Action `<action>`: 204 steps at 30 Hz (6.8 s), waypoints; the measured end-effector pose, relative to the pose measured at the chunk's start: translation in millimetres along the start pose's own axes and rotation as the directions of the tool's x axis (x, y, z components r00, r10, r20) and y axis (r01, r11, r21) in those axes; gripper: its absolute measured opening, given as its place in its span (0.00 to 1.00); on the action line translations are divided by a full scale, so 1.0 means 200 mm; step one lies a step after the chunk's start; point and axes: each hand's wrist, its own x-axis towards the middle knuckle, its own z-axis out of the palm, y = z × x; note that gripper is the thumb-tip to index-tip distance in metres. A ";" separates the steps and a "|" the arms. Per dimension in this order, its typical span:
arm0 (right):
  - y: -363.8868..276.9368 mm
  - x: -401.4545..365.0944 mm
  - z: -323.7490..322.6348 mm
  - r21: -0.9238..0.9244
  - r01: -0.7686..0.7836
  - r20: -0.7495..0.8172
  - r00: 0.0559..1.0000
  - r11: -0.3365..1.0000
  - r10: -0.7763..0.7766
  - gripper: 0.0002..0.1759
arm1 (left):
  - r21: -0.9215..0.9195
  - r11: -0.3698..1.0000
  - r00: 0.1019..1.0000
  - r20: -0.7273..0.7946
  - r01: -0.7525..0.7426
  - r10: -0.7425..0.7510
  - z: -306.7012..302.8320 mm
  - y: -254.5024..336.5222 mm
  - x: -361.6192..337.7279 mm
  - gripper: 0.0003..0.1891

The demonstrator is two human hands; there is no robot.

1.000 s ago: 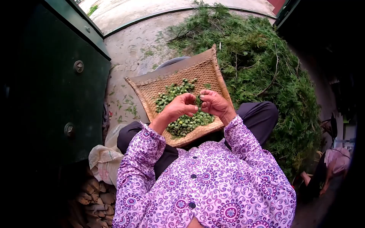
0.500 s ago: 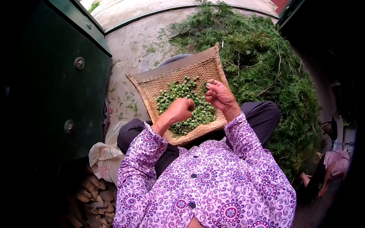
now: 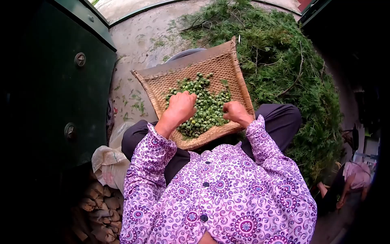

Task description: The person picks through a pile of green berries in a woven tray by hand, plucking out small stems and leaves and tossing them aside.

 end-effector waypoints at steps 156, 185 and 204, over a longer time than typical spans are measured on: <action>0.05 0.38 0.18 0.033 0.123 -0.007 0.992 0.992 -0.123 0.11 | -0.986 0.074 0.954 -0.163 -0.149 -0.252 -0.37 -0.11 -0.02 0.14; 0.28 0.43 0.16 0.036 -0.145 -0.216 0.965 0.989 0.150 0.10 | -0.979 0.133 0.950 -0.184 -0.155 -0.251 -0.34 -0.12 -0.04 0.12; 0.28 0.33 0.14 -0.098 -0.077 -0.198 0.979 0.992 0.057 0.09 | -0.959 0.259 0.959 -0.174 -0.113 -0.225 -0.30 -0.11 -0.02 0.11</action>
